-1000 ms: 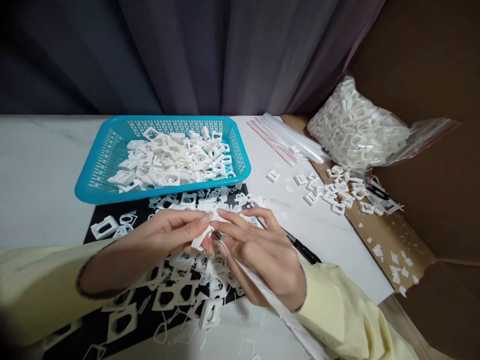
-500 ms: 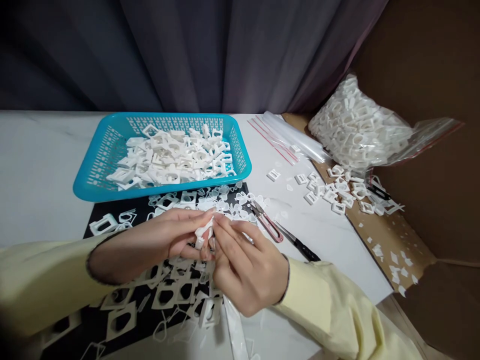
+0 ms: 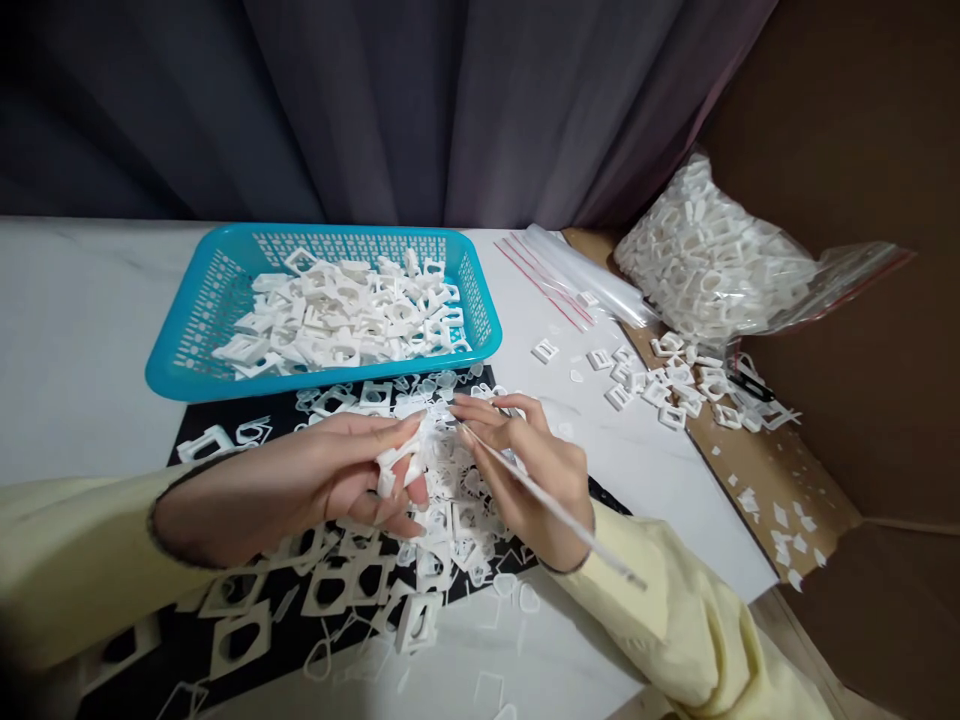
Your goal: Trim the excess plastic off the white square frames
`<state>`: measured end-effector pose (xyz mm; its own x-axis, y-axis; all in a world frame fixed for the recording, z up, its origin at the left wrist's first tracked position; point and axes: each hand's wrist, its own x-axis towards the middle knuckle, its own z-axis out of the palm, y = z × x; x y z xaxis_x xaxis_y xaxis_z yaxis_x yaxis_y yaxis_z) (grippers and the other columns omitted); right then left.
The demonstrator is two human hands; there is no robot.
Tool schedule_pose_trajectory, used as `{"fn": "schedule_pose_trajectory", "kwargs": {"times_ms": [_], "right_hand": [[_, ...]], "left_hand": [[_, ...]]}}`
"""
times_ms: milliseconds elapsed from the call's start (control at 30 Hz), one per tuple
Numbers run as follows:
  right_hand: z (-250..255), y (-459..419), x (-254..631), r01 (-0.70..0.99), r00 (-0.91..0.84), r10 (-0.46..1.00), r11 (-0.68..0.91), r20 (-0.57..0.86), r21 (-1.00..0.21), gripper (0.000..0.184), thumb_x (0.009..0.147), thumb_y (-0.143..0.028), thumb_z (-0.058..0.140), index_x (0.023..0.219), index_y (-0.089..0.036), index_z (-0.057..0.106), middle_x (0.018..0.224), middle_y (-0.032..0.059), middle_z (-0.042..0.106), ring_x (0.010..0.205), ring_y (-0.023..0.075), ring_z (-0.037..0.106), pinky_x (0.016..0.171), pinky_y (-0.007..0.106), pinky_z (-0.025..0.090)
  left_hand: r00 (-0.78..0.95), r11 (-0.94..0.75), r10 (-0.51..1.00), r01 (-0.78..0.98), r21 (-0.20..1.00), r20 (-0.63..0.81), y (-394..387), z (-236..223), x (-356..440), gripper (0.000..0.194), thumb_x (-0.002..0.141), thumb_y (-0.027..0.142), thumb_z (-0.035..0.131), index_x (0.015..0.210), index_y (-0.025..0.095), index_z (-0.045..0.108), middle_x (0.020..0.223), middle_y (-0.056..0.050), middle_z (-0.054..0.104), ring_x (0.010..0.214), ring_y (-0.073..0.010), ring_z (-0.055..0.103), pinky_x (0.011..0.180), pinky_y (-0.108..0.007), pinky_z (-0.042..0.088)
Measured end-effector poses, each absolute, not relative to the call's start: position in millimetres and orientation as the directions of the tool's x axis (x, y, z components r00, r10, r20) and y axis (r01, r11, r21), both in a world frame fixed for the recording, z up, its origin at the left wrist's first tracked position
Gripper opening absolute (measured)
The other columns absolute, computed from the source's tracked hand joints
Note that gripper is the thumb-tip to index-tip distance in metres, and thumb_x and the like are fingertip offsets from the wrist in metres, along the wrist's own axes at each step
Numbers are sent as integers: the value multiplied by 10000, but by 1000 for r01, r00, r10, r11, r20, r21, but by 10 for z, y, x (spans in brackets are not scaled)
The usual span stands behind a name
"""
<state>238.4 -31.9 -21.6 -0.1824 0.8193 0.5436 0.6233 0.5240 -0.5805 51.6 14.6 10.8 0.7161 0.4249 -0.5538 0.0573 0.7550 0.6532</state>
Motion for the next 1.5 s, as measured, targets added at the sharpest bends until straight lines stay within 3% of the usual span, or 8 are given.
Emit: {"fn": "schedule_pose_trajectory", "kwargs": {"times_ms": [100, 167, 233, 567, 833, 1067, 1200, 1500], "right_hand": [[-95, -365, 2388, 438, -41, 950, 296, 310, -849, 143, 823, -150, 604, 706, -199, 537, 975, 44, 717, 950, 196, 660, 844, 375, 527], [-47, -399, 2391, 357, -33, 969, 239, 244, -903, 159, 807, -159, 627, 676, -201, 547, 979, 34, 717, 939, 202, 662, 850, 389, 519], [-19, -431, 2385, 336, -77, 951, 307, 299, -890, 166, 797, -120, 628, 681, -200, 541, 993, 38, 713, 919, 210, 670, 882, 420, 492], [32, -495, 2303, 498, -228, 836, 541, 500, -677, 215, 760, 4, 595, 757, -194, 512, 988, 82, 712, 963, 246, 659, 829, 419, 487], [-39, -523, 2284, 591, -282, 782, 598, 556, -541, 209, 783, 6, 574, 745, -184, 496, 1012, 86, 705, 1019, 214, 634, 825, 380, 479], [-125, -505, 2298, 709, -462, 700, 660, 544, -247, 160, 836, -8, 523, 829, -165, 492, 1090, 165, 661, 1102, 217, 580, 847, 404, 431], [-140, -495, 2274, 719, -540, 635, 689, 552, -90, 174, 878, -32, 409, 817, -134, 536, 1065, 222, 654, 1143, 253, 543, 808, 405, 446], [-175, -447, 2294, 669, -601, 554, 743, 576, -17, 225, 864, -19, 356, 792, -92, 556, 979, 264, 669, 1089, 308, 570, 774, 425, 477]], "left_hand": [[714, 758, 438, 34, 652, -547, 162, 106, 511, 232, 849, 363, 547, 826, 143, 618, 694, 2, 520, 697, -127, 542, 809, -373, 538], [705, 723, 469, 40, 689, -532, 154, 66, 510, 237, 851, 373, 542, 886, 158, 634, 733, -8, 542, 737, -136, 549, 835, -379, 524], [693, 668, 514, 46, 743, -505, 138, 22, 508, 284, 854, 413, 525, 928, 167, 646, 773, -19, 557, 774, -149, 557, 852, -377, 508], [675, 504, 612, 70, 861, -413, 99, 38, 531, 321, 862, 442, 500, 782, 166, 642, 745, -8, 568, 710, -131, 538, 768, -298, 480], [662, 493, 633, 54, 868, -401, 68, -32, 542, 402, 852, 486, 489, 644, 150, 566, 725, -16, 560, 776, -161, 548, 837, -356, 458], [664, 563, 607, 29, 826, -437, 56, 7, 535, 390, 846, 477, 500, 647, 148, 564, 748, -17, 558, 831, -161, 553, 887, -347, 452], [667, 626, 564, 38, 779, -486, 73, 23, 537, 324, 848, 450, 509, 755, 156, 608, 747, -16, 554, 810, -160, 554, 892, -370, 466], [688, 708, 506, 13, 706, -521, 118, 15, 558, 205, 848, 343, 529, 835, 152, 603, 777, -14, 535, 727, -130, 513, 840, -361, 484]]}}
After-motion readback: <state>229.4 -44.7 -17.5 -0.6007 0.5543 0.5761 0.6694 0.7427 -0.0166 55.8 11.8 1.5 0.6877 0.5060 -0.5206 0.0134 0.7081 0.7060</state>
